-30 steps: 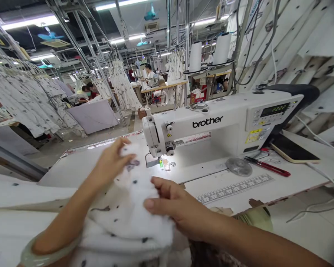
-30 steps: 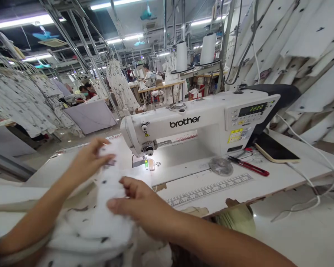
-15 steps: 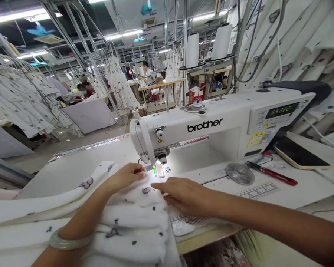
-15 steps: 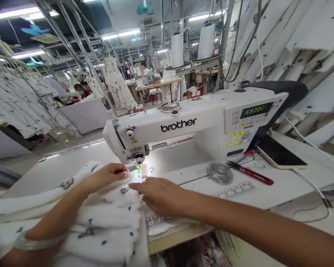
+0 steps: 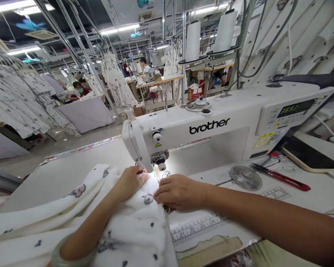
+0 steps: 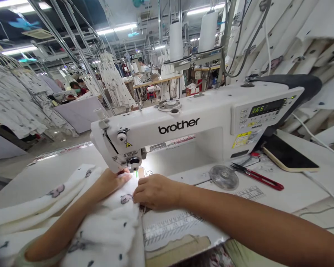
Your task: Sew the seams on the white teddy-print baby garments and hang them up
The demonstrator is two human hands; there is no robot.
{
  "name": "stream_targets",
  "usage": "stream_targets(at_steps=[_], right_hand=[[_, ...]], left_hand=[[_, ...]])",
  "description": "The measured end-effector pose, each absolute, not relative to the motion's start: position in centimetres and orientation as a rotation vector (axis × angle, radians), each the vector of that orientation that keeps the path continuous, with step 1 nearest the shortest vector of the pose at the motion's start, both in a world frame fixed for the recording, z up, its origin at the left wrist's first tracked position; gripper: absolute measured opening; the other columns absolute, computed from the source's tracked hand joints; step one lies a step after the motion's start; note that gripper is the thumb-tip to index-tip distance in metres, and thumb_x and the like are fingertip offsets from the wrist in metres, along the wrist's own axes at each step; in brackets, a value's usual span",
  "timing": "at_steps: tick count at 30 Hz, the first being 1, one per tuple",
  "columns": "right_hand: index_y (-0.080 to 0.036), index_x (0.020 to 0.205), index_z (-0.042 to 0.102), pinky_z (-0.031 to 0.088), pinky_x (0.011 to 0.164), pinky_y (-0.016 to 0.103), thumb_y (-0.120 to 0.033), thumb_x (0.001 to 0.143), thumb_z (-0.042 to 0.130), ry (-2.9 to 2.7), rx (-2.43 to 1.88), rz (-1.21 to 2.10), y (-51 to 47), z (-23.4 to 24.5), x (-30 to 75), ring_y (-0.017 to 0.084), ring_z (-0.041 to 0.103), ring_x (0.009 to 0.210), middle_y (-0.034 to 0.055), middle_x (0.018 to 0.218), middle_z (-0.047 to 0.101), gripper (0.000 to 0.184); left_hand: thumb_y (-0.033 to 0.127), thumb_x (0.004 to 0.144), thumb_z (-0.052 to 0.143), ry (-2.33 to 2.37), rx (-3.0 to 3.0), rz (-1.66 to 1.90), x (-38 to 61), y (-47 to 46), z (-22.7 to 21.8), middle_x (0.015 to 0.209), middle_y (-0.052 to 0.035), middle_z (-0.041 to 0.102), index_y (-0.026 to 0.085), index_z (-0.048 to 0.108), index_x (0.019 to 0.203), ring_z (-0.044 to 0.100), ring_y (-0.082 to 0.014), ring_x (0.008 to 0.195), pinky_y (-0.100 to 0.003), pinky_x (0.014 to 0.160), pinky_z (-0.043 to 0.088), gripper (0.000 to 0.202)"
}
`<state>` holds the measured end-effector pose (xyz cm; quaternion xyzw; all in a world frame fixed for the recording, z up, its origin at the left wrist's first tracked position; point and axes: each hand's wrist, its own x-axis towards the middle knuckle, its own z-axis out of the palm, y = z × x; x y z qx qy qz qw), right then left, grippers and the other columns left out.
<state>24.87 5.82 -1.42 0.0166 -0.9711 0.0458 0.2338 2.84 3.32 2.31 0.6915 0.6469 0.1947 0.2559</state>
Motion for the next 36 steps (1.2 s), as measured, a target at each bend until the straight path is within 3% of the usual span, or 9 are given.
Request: stream_targets(at_steps=[5, 12, 16, 20, 26, 31, 36], right_hand=[[-0.018, 0.092, 0.064, 0.046, 0.073, 0.029, -0.015, 0.084, 0.052, -2.734, 0.18, 0.207, 5.1, -1.0, 24.8, 0.017, 0.059, 0.083, 0.0034, 0.093, 0.071, 0.014], [-0.017, 0.09, 0.063, 0.043, 0.068, 0.03, -0.019, 0.086, 0.05, -2.715, 0.212, 0.229, 5.1, -0.5, 25.4, 0.017, 0.057, 0.077, 0.0051, 0.085, 0.069, 0.014], [-0.015, 0.09, 0.064, 0.048, 0.077, 0.033, -0.026, 0.091, 0.049, -2.651, 0.169, 0.305, 5.6, -0.5, 25.6, 0.019, 0.058, 0.084, 0.0071, 0.094, 0.07, 0.018], [-0.012, 0.107, 0.064, 0.048, 0.089, 0.035, -0.03, 0.098, 0.047, -2.621, -0.088, 0.31, 5.9, -0.6, 25.4, 0.021, 0.058, 0.099, 0.0112, 0.11, 0.068, 0.026], [-0.012, 0.106, 0.064, 0.048, 0.086, 0.034, -0.023, 0.1, 0.049, -2.754, -0.178, 0.206, 5.7, -0.4, 24.7, 0.019, 0.057, 0.093, 0.0098, 0.098, 0.069, 0.02], [-0.013, 0.105, 0.064, 0.046, 0.085, 0.034, -0.023, 0.098, 0.052, -2.757, -0.237, 0.161, 5.4, -0.4, 24.7, 0.019, 0.055, 0.092, 0.0089, 0.096, 0.069, 0.017], [-0.015, 0.1, 0.062, 0.041, 0.09, 0.036, -0.027, 0.1, 0.048, -2.774, -0.297, 0.094, 5.4, -0.3, 24.9, 0.021, 0.054, 0.098, 0.0074, 0.099, 0.068, 0.019]], left_hand=[[0.034, 0.081, 0.057, 1.772, 1.893, 0.483, 3.2, 1.3, 1.8, 0.074, 0.0009, 0.065, 0.021, 0.061, 0.075, 0.059, -0.0201, 0.074, -0.029, 0.071, 0.04, 0.015], [0.033, 0.085, 0.055, 1.804, 1.919, 0.516, 3.6, 0.6, 0.9, 0.076, 0.001, 0.066, 0.021, 0.059, 0.076, 0.059, -0.0191, 0.075, -0.03, 0.071, 0.041, 0.015], [0.031, 0.086, 0.053, 1.82, 1.933, 0.527, 4.0, 0.5, 1.3, 0.077, 0.0001, 0.065, 0.021, 0.057, 0.075, 0.059, -0.019, 0.074, -0.03, 0.071, 0.04, 0.015], [0.031, 0.086, 0.053, 1.824, 1.956, 0.514, 4.3, 0.2, 1.4, 0.078, -0.0011, 0.065, 0.021, 0.058, 0.076, 0.059, -0.0199, 0.075, -0.031, 0.071, 0.041, 0.016], [0.028, 0.087, 0.053, 1.939, 2.091, 0.479, 4.3, 0.1, 0.7, 0.091, -0.0042, 0.065, 0.021, 0.059, 0.089, 0.058, -0.0239, 0.092, -0.034, 0.081, 0.043, 0.009], [0.03, 0.087, 0.054, 2.036, 2.073, 0.352, 4.4, 0.3, 0.6, 0.091, -0.0056, 0.062, 0.02, 0.061, 0.084, 0.055, -0.0264, 0.097, -0.038, 0.084, 0.042, 0.012], [0.026, 0.086, 0.051, 2.08, 2.049, 0.338, 4.8, 0.7, 0.2, 0.108, -0.0067, 0.059, 0.02, 0.058, 0.082, 0.051, -0.0277, 0.108, -0.043, 0.093, 0.038, 0.01]])
